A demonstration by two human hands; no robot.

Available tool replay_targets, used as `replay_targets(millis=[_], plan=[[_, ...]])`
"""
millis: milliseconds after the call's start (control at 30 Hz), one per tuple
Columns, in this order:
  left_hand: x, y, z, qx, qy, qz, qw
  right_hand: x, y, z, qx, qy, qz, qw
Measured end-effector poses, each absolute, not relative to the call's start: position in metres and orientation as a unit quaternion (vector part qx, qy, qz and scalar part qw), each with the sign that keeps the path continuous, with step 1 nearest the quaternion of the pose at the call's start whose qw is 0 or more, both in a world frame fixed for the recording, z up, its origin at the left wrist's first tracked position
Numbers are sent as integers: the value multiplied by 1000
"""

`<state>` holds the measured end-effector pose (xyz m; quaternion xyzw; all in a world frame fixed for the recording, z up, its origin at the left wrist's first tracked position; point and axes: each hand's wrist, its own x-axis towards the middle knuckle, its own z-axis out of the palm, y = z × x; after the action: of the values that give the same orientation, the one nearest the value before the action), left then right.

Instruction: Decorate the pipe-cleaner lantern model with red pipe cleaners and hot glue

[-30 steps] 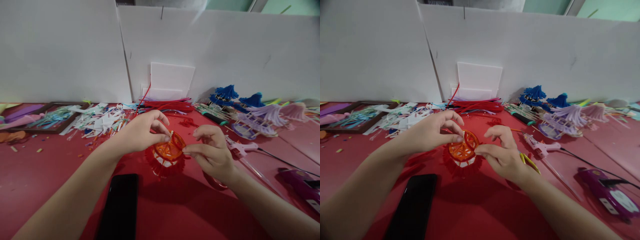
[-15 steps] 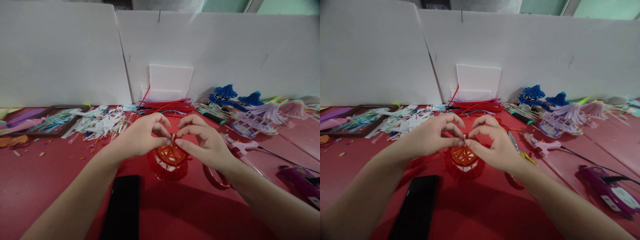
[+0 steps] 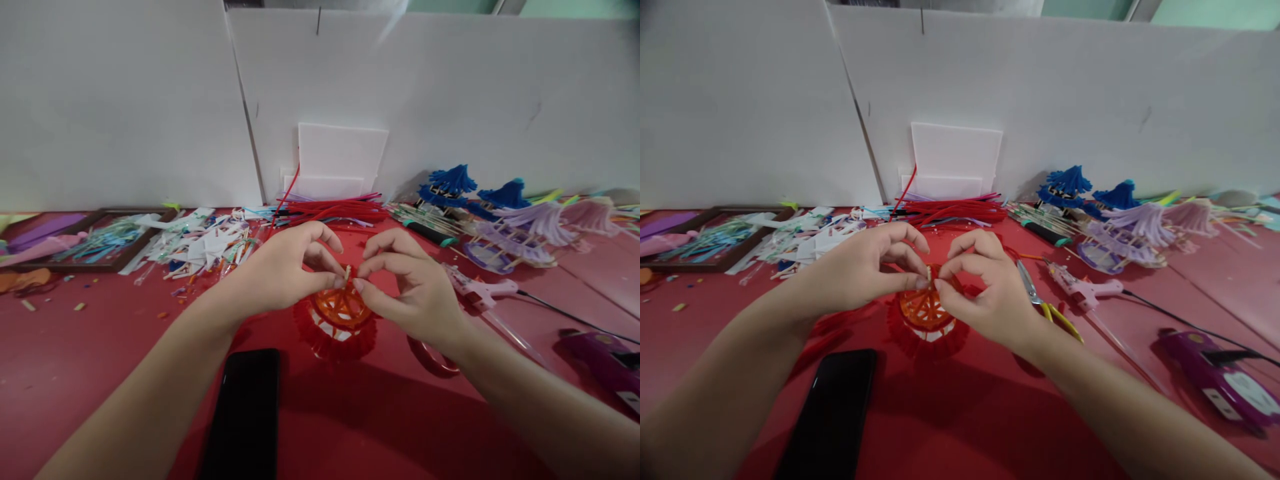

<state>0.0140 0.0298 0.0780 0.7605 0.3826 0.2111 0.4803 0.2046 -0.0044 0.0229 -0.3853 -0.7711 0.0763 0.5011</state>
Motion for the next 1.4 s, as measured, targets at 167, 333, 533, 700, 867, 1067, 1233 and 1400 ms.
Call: replay_targets(millis=[167, 333, 533, 700, 867, 1067, 1233, 1400], plan=[[14, 29, 78, 764, 374, 215, 479, 202, -6, 20, -377, -769, 51, 513], [14, 30, 77, 766, 373, 216, 478, 202, -6, 19, -392, -761, 85, 510], [14, 31, 75, 770, 367, 223, 472, 202, -5, 18, -390, -760, 112, 508], [14, 32, 75, 769, 365, 225, 473, 201, -5, 17, -393, -754, 146, 506], [15, 32, 75, 774, 366, 225, 465, 203, -5, 17, -386, -754, 157, 507], [13, 31, 75, 779, 364, 227, 458, 209, -3, 21, -381, -749, 180, 511], [14, 30, 76, 777, 374, 224, 454, 209, 0, 22, -370, -745, 190, 521], [16, 30, 76, 777, 375, 222, 455, 210, 3, 21, -361, -758, 207, 502]])
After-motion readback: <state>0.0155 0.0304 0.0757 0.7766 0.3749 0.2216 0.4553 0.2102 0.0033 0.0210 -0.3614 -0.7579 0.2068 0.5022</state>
